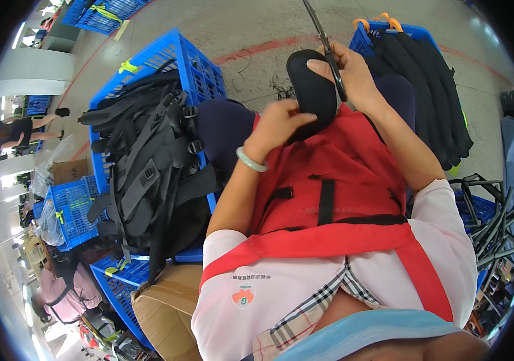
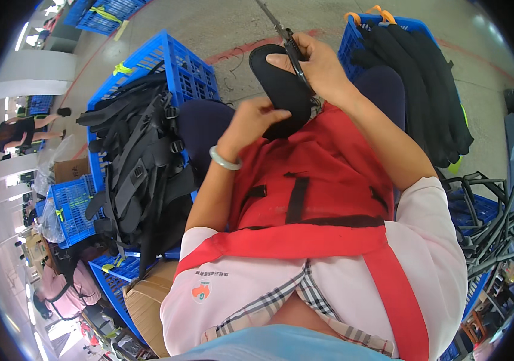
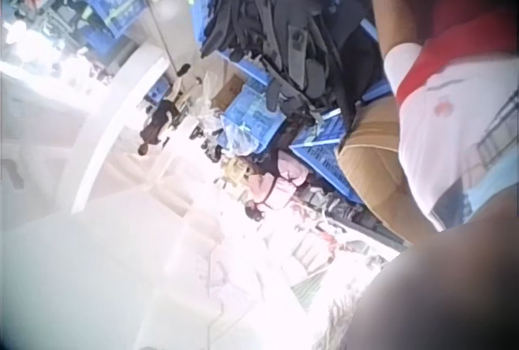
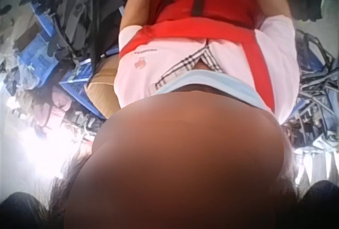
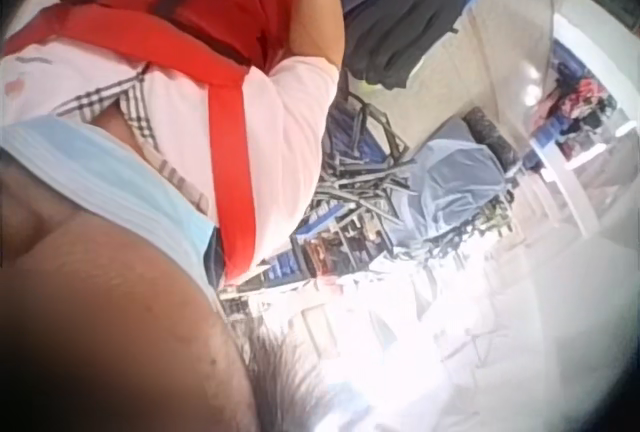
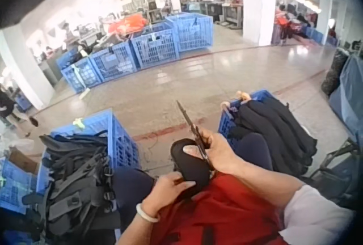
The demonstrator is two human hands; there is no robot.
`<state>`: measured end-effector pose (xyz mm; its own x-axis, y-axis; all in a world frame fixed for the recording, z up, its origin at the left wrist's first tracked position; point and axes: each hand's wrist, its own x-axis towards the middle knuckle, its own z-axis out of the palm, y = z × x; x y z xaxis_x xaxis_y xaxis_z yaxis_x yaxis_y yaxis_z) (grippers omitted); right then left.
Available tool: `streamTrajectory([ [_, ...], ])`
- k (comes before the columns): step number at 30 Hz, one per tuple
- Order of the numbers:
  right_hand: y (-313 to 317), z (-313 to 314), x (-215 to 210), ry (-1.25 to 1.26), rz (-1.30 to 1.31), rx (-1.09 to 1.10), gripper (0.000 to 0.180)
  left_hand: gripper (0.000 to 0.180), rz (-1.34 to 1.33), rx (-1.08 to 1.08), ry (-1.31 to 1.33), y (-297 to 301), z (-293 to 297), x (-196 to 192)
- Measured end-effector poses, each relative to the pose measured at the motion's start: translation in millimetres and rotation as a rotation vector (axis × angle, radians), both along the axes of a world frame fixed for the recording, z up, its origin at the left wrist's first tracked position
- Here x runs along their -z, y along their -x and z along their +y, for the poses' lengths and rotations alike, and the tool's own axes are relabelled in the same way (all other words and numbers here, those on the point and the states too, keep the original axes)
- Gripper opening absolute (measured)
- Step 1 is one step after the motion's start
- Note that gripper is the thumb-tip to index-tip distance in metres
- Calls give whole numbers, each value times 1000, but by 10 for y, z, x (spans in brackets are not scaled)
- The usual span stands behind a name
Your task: Using scissors to trim excess material or threads from curved black padded straps, likely for backpacks or safety gear.
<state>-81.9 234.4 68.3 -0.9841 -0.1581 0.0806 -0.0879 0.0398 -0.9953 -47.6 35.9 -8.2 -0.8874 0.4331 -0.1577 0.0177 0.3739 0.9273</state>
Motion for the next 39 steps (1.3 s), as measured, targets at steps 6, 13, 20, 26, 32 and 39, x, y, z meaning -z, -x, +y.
streamTrajectory([
  [6,-104,-63,10,32,-65,-54,32,16,110,-227,-516,-11,109,-578],
  [13,-262,20,-132,-106,-46,-166,32,19,34,-237,-821,-73,213,-561],
  [20,-540,527,-338,-577,-63,-229,51,22,-100,-234,-940,-122,80,-567],
  [26,-775,491,-378,-703,-108,-303,62,27,-111,-217,-959,-164,89,-569],
  [32,-750,506,-410,-726,-122,-373,61,27,-104,-191,-960,-197,106,-578],
  [39,-743,507,-415,-649,-116,-413,55,24,-127,-171,-948,-218,120,-577],
])
